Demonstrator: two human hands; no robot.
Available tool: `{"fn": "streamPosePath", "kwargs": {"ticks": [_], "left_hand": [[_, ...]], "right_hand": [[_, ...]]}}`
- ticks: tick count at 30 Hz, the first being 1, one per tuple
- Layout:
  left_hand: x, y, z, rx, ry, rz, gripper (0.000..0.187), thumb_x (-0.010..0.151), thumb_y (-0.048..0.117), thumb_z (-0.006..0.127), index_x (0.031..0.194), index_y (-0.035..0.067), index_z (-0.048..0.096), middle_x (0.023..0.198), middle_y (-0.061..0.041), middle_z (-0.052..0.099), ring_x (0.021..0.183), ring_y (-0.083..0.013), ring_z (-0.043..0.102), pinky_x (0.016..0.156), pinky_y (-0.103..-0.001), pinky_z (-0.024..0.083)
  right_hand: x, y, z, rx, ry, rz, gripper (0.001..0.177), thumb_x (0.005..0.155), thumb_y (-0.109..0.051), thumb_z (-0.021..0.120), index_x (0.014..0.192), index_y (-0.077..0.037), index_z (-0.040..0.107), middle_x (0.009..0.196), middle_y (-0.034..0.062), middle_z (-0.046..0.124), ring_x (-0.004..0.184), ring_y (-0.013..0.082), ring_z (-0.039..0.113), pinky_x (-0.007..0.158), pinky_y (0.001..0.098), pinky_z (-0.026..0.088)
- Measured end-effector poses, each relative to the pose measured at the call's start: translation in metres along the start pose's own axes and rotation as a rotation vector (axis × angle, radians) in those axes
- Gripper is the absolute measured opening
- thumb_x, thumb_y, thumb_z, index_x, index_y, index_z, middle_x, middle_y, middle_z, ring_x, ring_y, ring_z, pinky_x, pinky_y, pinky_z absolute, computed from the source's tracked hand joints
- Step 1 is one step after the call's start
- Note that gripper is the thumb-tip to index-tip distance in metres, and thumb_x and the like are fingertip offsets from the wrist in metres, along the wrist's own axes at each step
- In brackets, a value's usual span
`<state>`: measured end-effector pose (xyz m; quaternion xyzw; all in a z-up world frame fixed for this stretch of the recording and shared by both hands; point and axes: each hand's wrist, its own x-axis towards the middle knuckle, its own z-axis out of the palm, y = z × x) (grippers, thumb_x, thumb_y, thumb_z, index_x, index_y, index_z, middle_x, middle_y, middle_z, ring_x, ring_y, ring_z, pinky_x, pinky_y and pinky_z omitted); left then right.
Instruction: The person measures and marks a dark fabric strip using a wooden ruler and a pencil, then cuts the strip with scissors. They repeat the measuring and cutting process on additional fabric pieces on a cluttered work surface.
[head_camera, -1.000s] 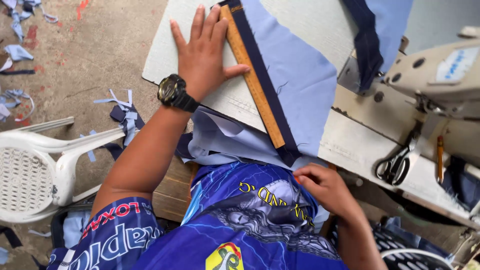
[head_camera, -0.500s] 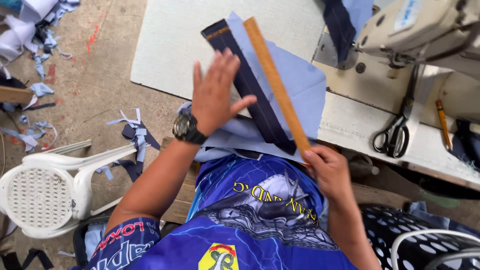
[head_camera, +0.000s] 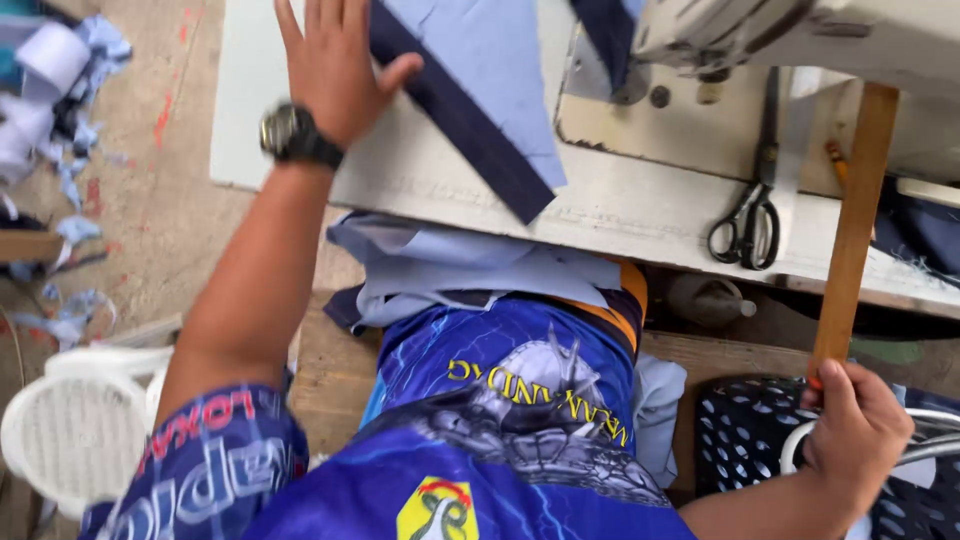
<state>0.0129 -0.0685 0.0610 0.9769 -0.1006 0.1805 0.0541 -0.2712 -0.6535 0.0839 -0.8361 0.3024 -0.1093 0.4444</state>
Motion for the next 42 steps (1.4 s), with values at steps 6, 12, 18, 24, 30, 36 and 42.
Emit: {"fn": "streamPosePath", "kwargs": {"ticks": [6, 12, 18, 24, 30, 36, 42], "left_hand": [[-0.052, 0.084, 0.009, -0.140, -0.286, -0.076, 0.095, 0.096, 0.073, 0.054, 0.159, 0.005, 0.034, 0.165, -0.019, 0.027, 0.151, -0.0406, 0.021, 0.110, -0.075, 0.020], [-0.076, 0.086, 0.002, -0.073, -0.288, -0.164, 0.097, 0.092, 0.078, 0.052, 0.161, 0.011, 0.035, 0.167, -0.015, 0.023, 0.153, -0.0361, 0.015, 0.108, -0.080, 0.016], [-0.103, 0.102, -0.012, -0.121, -0.140, -0.071, 0.081, 0.097, 0.064, 0.063, 0.151, 0.005, 0.050, 0.163, -0.019, 0.034, 0.151, -0.0396, 0.027, 0.115, -0.072, 0.024], [-0.107, 0.117, 0.001, -0.182, -0.146, -0.106, 0.080, 0.087, 0.065, 0.069, 0.145, 0.012, 0.053, 0.158, -0.011, 0.044, 0.150, -0.0305, 0.035, 0.115, -0.070, 0.022], [-0.116, 0.133, -0.002, -0.119, -0.130, -0.094, 0.076, 0.092, 0.066, 0.058, 0.146, 0.013, 0.053, 0.158, -0.013, 0.043, 0.150, -0.0309, 0.034, 0.117, -0.069, 0.020], [-0.129, 0.154, -0.005, -0.274, -0.004, 0.050, 0.037, 0.093, 0.042, 0.068, 0.115, 0.014, 0.072, 0.129, -0.008, 0.066, 0.129, -0.0298, 0.056, 0.112, -0.065, 0.029], [-0.130, 0.147, -0.020, -0.307, 0.018, 0.044, 0.029, 0.095, 0.033, 0.071, 0.112, 0.011, 0.069, 0.130, -0.011, 0.066, 0.132, -0.0325, 0.055, 0.111, -0.065, 0.031]], "right_hand": [[0.072, 0.000, 0.052, -0.256, 0.088, -0.321, 0.019, 0.116, -0.010, 0.073, 0.100, 0.000, 0.075, 0.076, 0.0040, 0.059, 0.067, 0.0120, 0.051, 0.057, 0.0313, 0.039], [0.128, -0.017, 0.085, -0.271, 0.035, -0.418, 0.016, 0.110, -0.009, 0.065, 0.117, 0.004, 0.072, 0.098, 0.0129, 0.067, 0.085, 0.0262, 0.059, 0.071, 0.0420, 0.045], [0.108, -0.033, 0.105, -0.401, 0.296, -0.711, 0.012, 0.106, 0.003, 0.073, 0.113, 0.006, 0.063, 0.093, 0.0149, 0.058, 0.078, 0.0333, 0.055, 0.068, 0.0459, 0.045], [0.104, -0.031, 0.131, -0.715, -0.154, -0.992, 0.054, 0.091, -0.017, 0.074, 0.136, 0.012, 0.069, 0.121, 0.0241, 0.073, 0.109, 0.0410, 0.063, 0.103, 0.0462, 0.047], [0.106, -0.056, 0.126, -0.678, -0.289, -0.711, 0.059, 0.089, -0.013, 0.071, 0.143, 0.009, 0.066, 0.108, 0.0231, 0.067, 0.099, 0.0419, 0.062, 0.084, 0.0517, 0.049], [0.099, -0.096, 0.113, -0.637, -0.338, -0.334, 0.063, 0.089, -0.017, 0.066, 0.150, -0.005, 0.057, 0.117, 0.0265, 0.070, 0.107, 0.0430, 0.064, 0.087, 0.0518, 0.047], [0.028, -0.143, 0.074, -0.240, -0.552, -0.087, 0.049, 0.103, 0.013, 0.057, 0.151, 0.009, 0.047, 0.105, 0.0215, 0.070, 0.079, 0.0243, 0.064, 0.066, 0.0350, 0.055]]}}
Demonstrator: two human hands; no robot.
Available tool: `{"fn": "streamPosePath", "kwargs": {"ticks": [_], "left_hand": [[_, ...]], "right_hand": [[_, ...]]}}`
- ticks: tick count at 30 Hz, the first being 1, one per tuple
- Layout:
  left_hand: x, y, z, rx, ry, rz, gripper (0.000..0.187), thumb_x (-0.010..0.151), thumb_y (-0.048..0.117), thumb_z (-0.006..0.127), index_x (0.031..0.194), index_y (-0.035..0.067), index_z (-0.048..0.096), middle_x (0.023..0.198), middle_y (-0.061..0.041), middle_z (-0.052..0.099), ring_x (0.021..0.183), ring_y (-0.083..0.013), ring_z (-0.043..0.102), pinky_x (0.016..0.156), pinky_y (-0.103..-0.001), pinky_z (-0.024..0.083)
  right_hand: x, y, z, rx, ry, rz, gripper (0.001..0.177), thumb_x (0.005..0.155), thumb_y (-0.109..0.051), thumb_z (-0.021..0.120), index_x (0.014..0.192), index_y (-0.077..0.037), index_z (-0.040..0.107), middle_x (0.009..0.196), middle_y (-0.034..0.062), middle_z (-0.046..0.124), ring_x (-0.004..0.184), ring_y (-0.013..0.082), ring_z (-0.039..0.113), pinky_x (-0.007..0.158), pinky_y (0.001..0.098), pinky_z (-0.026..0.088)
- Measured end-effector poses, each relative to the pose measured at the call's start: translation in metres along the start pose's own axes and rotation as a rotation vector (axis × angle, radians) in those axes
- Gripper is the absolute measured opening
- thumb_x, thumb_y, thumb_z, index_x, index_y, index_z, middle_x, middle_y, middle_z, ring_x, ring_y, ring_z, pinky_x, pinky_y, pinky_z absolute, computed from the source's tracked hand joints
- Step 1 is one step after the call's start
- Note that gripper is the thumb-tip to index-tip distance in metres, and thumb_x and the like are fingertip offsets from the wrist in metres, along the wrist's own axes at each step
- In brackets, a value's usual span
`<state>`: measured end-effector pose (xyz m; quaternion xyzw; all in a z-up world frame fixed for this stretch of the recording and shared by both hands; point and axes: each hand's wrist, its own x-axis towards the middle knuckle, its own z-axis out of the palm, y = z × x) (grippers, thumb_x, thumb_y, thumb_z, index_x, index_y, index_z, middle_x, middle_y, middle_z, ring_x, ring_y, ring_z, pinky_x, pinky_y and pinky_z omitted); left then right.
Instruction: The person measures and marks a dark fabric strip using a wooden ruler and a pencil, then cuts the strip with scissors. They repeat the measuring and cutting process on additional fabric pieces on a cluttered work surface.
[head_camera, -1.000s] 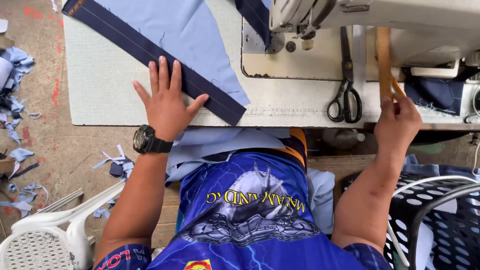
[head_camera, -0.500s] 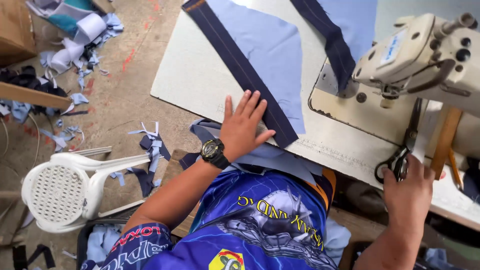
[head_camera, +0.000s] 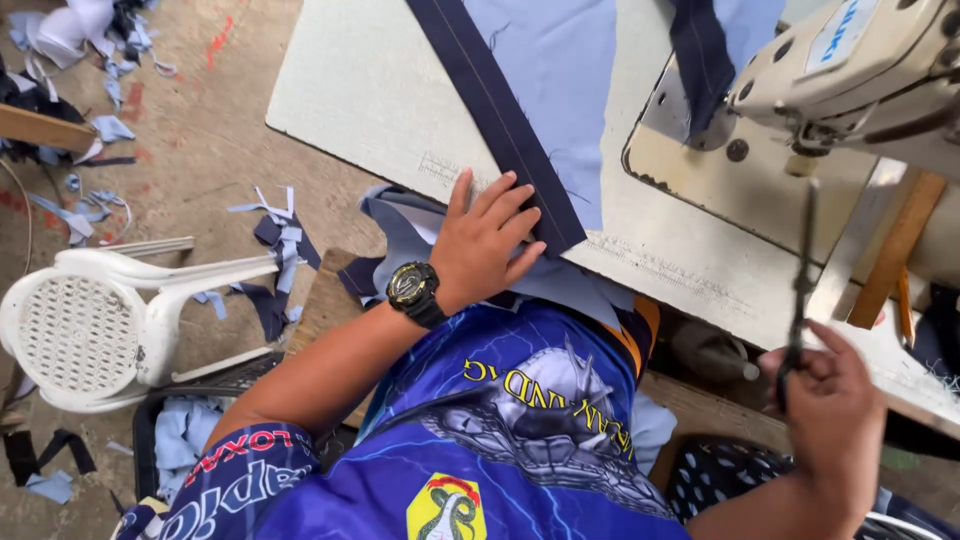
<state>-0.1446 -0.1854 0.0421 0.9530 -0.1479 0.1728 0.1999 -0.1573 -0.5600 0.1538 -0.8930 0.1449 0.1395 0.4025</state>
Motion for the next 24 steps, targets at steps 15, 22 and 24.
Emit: {"fn": "streamPosePath", "kwargs": {"ticks": [15, 22, 24], "left_hand": [[-0.009, 0.024, 0.020, 0.068, 0.061, -0.089, 0.067, 0.079, 0.067, 0.071, 0.121, 0.015, 0.067, 0.130, -0.007, 0.063, 0.129, -0.0266, 0.055, 0.113, -0.051, 0.029], [-0.013, 0.029, 0.031, 0.012, 0.037, -0.127, 0.031, 0.085, 0.040, 0.075, 0.108, 0.021, 0.068, 0.127, -0.005, 0.065, 0.129, -0.0272, 0.057, 0.112, -0.057, 0.029], [-0.013, 0.025, 0.030, -0.002, 0.130, -0.057, 0.019, 0.090, 0.032, 0.070, 0.099, 0.017, 0.064, 0.123, -0.007, 0.062, 0.129, -0.0312, 0.055, 0.108, -0.059, 0.027]], "right_hand": [[0.013, 0.026, 0.114, 0.465, -0.465, -0.064, 0.081, 0.077, 0.011, 0.072, 0.153, 0.000, 0.048, 0.095, 0.0220, 0.071, 0.094, 0.0223, 0.067, 0.090, 0.0303, 0.053], [0.024, 0.062, 0.118, 0.355, -0.506, -0.030, 0.078, 0.076, 0.007, 0.075, 0.149, -0.001, 0.049, 0.119, 0.0175, 0.073, 0.106, 0.0208, 0.071, 0.097, 0.0316, 0.053], [0.026, 0.071, 0.118, 0.457, -0.568, -0.250, 0.072, 0.080, 0.002, 0.076, 0.147, 0.000, 0.049, 0.089, 0.0201, 0.071, 0.062, 0.0172, 0.065, 0.049, 0.0267, 0.055]]}}
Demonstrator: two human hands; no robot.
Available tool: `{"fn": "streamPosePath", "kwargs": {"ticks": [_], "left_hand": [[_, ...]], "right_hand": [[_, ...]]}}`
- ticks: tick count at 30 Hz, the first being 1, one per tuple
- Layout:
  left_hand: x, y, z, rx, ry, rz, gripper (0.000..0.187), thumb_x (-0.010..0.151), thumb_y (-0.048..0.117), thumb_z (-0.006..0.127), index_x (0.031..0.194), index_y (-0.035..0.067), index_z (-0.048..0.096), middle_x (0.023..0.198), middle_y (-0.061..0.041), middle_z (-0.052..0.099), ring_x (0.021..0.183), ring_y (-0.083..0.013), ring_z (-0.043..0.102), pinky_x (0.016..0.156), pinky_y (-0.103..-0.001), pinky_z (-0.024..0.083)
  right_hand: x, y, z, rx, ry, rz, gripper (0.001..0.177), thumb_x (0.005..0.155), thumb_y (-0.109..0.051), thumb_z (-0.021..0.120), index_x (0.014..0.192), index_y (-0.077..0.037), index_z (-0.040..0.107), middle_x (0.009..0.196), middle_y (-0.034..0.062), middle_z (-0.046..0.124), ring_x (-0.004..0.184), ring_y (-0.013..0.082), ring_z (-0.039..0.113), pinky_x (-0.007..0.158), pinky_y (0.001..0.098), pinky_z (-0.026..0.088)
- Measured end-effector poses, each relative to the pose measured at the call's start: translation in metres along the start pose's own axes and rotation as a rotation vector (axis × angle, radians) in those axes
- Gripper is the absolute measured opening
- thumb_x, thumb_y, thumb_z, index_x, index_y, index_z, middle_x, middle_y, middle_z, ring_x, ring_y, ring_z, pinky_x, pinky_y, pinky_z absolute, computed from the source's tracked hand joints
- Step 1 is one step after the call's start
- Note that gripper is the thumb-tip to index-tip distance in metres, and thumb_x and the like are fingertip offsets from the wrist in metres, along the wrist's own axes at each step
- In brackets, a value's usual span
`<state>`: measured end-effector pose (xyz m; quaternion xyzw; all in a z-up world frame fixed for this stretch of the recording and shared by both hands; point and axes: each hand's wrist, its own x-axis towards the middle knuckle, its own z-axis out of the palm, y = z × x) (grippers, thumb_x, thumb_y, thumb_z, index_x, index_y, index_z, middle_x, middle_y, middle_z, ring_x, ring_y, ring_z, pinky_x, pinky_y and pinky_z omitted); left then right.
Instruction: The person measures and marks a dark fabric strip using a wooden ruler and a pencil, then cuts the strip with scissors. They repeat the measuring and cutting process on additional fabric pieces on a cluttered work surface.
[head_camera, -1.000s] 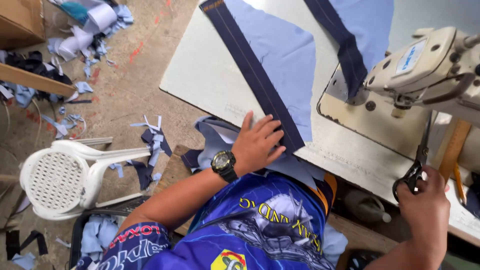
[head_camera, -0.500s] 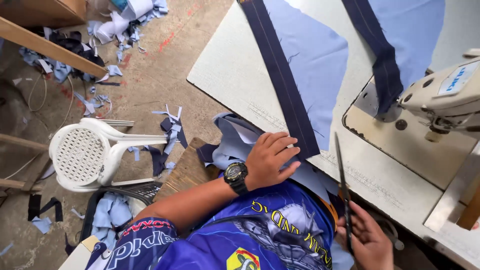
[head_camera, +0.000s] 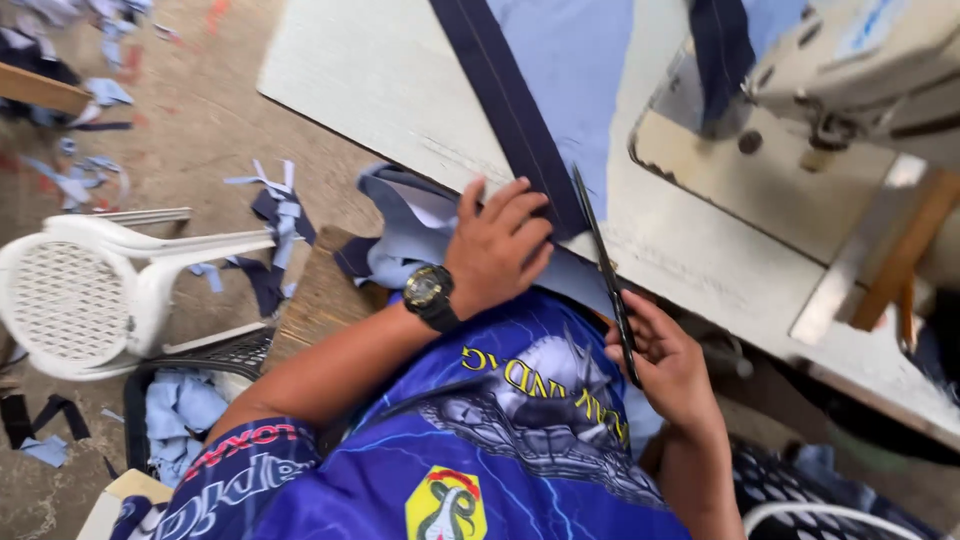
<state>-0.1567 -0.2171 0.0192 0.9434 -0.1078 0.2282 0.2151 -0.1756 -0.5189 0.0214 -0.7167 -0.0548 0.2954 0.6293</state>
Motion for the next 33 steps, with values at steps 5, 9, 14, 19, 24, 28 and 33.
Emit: {"fn": "streamPosePath", "kwargs": {"ticks": [5, 9, 14, 19, 24, 28, 33], "left_hand": [[0.003, 0.007, 0.000, -0.047, 0.068, -0.048, 0.010, 0.092, 0.023, 0.066, 0.095, 0.015, 0.062, 0.118, -0.008, 0.063, 0.127, -0.0333, 0.057, 0.106, -0.062, 0.031], [0.000, 0.008, 0.002, -0.039, 0.060, -0.053, 0.010, 0.090, 0.019, 0.067, 0.095, 0.015, 0.059, 0.120, -0.008, 0.062, 0.130, -0.0339, 0.056, 0.108, -0.063, 0.029], [0.005, 0.013, 0.003, -0.022, 0.011, -0.002, 0.038, 0.082, 0.032, 0.079, 0.108, 0.012, 0.059, 0.127, -0.013, 0.059, 0.134, -0.0385, 0.050, 0.111, -0.064, 0.028], [0.006, 0.012, 0.007, -0.005, 0.015, 0.031, 0.027, 0.084, 0.028, 0.077, 0.099, 0.013, 0.061, 0.118, -0.010, 0.061, 0.126, -0.0346, 0.057, 0.111, -0.063, 0.029], [0.006, 0.017, 0.005, -0.208, 0.116, -0.129, 0.006, 0.091, 0.017, 0.067, 0.090, 0.013, 0.062, 0.104, -0.006, 0.067, 0.120, -0.0314, 0.063, 0.111, -0.057, 0.034], [0.009, 0.020, 0.002, -0.304, 0.139, -0.202, 0.006, 0.092, 0.016, 0.064, 0.088, 0.013, 0.061, 0.101, -0.006, 0.069, 0.119, -0.0323, 0.064, 0.112, -0.058, 0.033], [0.009, 0.018, -0.004, -0.271, 0.129, -0.111, 0.010, 0.085, 0.009, 0.071, 0.088, 0.013, 0.063, 0.109, -0.007, 0.066, 0.118, -0.0330, 0.064, 0.114, -0.053, 0.032]], "right_hand": [[-0.013, -0.002, -0.013, 0.075, -0.040, -0.001, 0.072, 0.078, 0.003, 0.076, 0.146, 0.001, 0.050, 0.088, 0.0199, 0.071, 0.057, 0.0142, 0.064, 0.046, 0.0266, 0.057], [-0.024, 0.002, -0.035, 0.124, -0.097, 0.019, 0.075, 0.076, 0.000, 0.077, 0.146, 0.002, 0.049, 0.087, 0.0200, 0.071, 0.055, 0.0136, 0.065, 0.044, 0.0263, 0.057], [-0.026, 0.004, -0.041, 0.154, -0.136, 0.022, 0.074, 0.079, -0.005, 0.077, 0.147, 0.002, 0.047, 0.089, 0.0211, 0.070, 0.056, 0.0153, 0.066, 0.045, 0.0284, 0.058], [-0.026, 0.007, -0.036, 0.163, -0.142, 0.011, 0.073, 0.080, -0.006, 0.076, 0.146, 0.003, 0.046, 0.089, 0.0210, 0.069, 0.057, 0.0152, 0.065, 0.046, 0.0289, 0.058], [-0.035, 0.010, -0.037, 0.133, -0.132, 0.016, 0.074, 0.079, -0.009, 0.078, 0.145, 0.003, 0.048, 0.088, 0.0207, 0.070, 0.059, 0.0157, 0.067, 0.048, 0.0289, 0.058], [-0.045, -0.016, -0.035, 0.149, -0.173, -0.003, 0.074, 0.081, -0.022, 0.079, 0.143, 0.002, 0.048, 0.091, 0.0179, 0.068, 0.065, 0.0143, 0.064, 0.052, 0.0264, 0.052], [-0.058, -0.036, -0.032, -0.025, -0.192, 0.262, 0.092, 0.069, -0.041, 0.081, 0.147, -0.009, 0.045, 0.112, 0.0140, 0.069, 0.098, 0.0178, 0.066, 0.076, 0.0312, 0.052]]}}
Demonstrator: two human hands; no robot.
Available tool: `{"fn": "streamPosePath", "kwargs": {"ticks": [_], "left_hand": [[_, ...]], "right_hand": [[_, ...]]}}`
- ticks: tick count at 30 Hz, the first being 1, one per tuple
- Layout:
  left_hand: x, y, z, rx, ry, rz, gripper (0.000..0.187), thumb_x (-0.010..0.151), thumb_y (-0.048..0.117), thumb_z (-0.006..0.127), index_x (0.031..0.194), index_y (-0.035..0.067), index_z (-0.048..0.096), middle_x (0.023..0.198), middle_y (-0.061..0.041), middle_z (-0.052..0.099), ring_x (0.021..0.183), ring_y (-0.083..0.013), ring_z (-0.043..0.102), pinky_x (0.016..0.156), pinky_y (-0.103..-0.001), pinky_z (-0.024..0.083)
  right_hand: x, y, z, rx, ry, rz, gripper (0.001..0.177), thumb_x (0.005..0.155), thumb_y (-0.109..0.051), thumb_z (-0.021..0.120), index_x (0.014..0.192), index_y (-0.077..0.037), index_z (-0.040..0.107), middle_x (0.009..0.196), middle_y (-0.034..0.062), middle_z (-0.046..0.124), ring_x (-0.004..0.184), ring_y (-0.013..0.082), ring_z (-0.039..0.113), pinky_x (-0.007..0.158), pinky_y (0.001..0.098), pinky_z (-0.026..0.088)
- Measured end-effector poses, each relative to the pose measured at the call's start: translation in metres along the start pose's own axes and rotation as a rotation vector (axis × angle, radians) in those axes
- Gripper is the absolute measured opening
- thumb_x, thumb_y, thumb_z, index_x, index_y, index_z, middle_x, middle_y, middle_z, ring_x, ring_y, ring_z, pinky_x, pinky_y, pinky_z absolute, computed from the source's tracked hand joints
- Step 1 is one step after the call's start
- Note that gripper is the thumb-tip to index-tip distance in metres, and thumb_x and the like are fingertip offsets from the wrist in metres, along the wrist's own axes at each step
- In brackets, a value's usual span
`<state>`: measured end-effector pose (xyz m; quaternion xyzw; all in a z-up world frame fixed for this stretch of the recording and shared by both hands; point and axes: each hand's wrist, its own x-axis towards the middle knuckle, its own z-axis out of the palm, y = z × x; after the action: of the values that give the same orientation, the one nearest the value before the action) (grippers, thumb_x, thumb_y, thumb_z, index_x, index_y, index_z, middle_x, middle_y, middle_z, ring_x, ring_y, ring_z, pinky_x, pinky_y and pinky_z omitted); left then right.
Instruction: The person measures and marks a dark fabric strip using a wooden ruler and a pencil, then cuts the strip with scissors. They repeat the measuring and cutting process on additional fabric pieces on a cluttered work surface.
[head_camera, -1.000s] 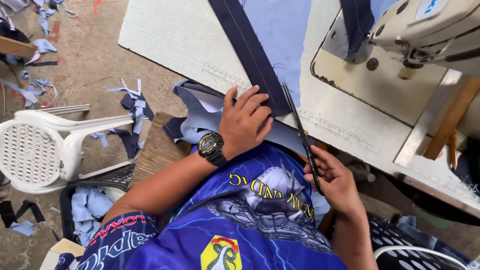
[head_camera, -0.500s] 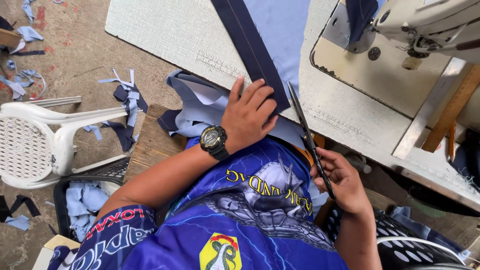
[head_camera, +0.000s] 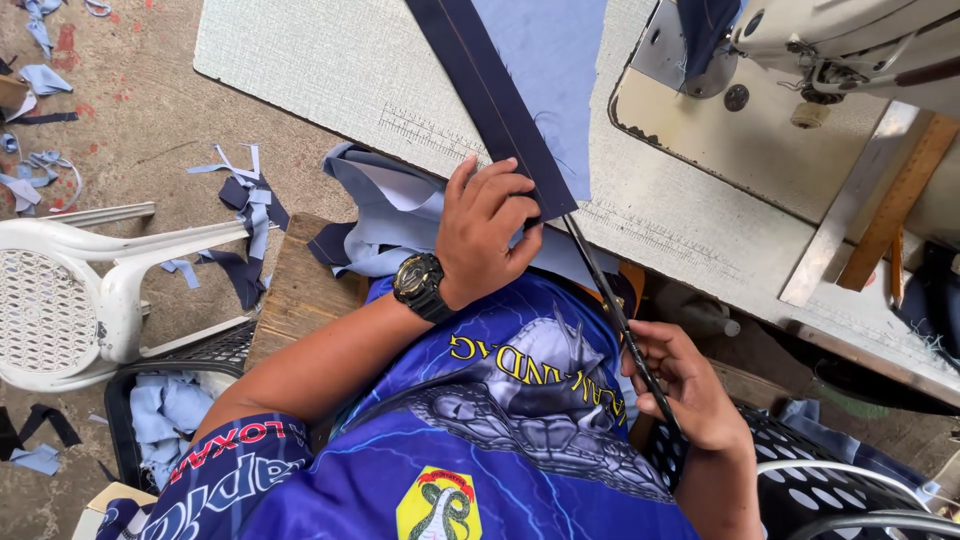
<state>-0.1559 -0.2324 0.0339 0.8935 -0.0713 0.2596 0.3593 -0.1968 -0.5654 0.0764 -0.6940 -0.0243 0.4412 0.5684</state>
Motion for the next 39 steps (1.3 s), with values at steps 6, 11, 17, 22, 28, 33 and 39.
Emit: {"fn": "streamPosePath", "kwargs": {"ticks": [6, 11, 17, 22, 28, 33, 39], "left_hand": [[0.000, 0.000, -0.002, 0.056, 0.010, 0.144, 0.008, 0.088, 0.006, 0.070, 0.087, 0.013, 0.067, 0.105, -0.006, 0.067, 0.113, -0.0303, 0.065, 0.110, -0.054, 0.034], [-0.009, -0.004, 0.012, 0.092, 0.108, 0.135, 0.013, 0.086, 0.009, 0.070, 0.088, 0.017, 0.059, 0.104, -0.004, 0.062, 0.116, -0.0302, 0.064, 0.107, -0.060, 0.036], [-0.012, -0.005, 0.013, 0.093, 0.107, 0.129, 0.013, 0.087, 0.010, 0.071, 0.088, 0.017, 0.060, 0.105, -0.004, 0.062, 0.116, -0.0296, 0.064, 0.107, -0.059, 0.036], [-0.014, -0.007, 0.013, 0.095, 0.100, 0.133, 0.011, 0.088, 0.012, 0.070, 0.089, 0.018, 0.060, 0.106, -0.004, 0.062, 0.116, -0.0292, 0.063, 0.107, -0.059, 0.036], [-0.013, -0.008, 0.018, 0.099, 0.094, 0.138, 0.011, 0.090, 0.015, 0.070, 0.098, 0.017, 0.062, 0.108, -0.005, 0.061, 0.118, -0.0306, 0.062, 0.107, -0.060, 0.036], [-0.007, -0.005, 0.020, 0.087, 0.135, 0.174, 0.005, 0.091, 0.013, 0.072, 0.092, 0.016, 0.067, 0.102, -0.004, 0.062, 0.112, -0.0286, 0.064, 0.105, -0.057, 0.038], [0.002, 0.002, -0.001, 0.037, 0.062, 0.192, 0.007, 0.094, 0.008, 0.072, 0.089, 0.013, 0.072, 0.098, -0.005, 0.066, 0.102, -0.0268, 0.066, 0.105, -0.049, 0.037]], "right_hand": [[0.013, -0.005, 0.013, -0.005, 0.019, -0.086, 0.088, 0.072, -0.040, 0.080, 0.147, -0.008, 0.046, 0.104, 0.0136, 0.069, 0.095, 0.0160, 0.065, 0.075, 0.0286, 0.051], [0.034, 0.010, 0.007, 0.096, -0.025, -0.291, 0.078, 0.078, -0.020, 0.082, 0.144, 0.002, 0.046, 0.090, 0.0199, 0.070, 0.063, 0.0170, 0.065, 0.054, 0.0284, 0.052], [0.034, 0.015, 0.006, 0.103, -0.019, -0.261, 0.076, 0.078, -0.012, 0.080, 0.145, 0.002, 0.046, 0.090, 0.0200, 0.070, 0.062, 0.0161, 0.066, 0.054, 0.0277, 0.054], [0.031, 0.015, 0.007, 0.121, -0.023, -0.236, 0.074, 0.080, -0.009, 0.079, 0.145, 0.002, 0.046, 0.090, 0.0198, 0.071, 0.062, 0.0155, 0.067, 0.052, 0.0272, 0.056], [0.026, 0.009, 0.010, 0.119, -0.031, -0.233, 0.067, 0.083, -0.006, 0.075, 0.144, 0.002, 0.046, 0.089, 0.0171, 0.068, 0.063, 0.0142, 0.065, 0.052, 0.0267, 0.057], [0.024, 0.010, 0.012, 0.200, -0.033, -0.226, 0.067, 0.082, 0.002, 0.072, 0.144, 0.004, 0.047, 0.086, 0.0215, 0.070, 0.053, 0.0147, 0.066, 0.043, 0.0269, 0.055], [0.012, -0.012, 0.018, 0.119, 0.041, -0.065, 0.069, 0.082, -0.008, 0.075, 0.146, -0.001, 0.049, 0.095, 0.0150, 0.069, 0.082, 0.0134, 0.064, 0.065, 0.0243, 0.052]]}}
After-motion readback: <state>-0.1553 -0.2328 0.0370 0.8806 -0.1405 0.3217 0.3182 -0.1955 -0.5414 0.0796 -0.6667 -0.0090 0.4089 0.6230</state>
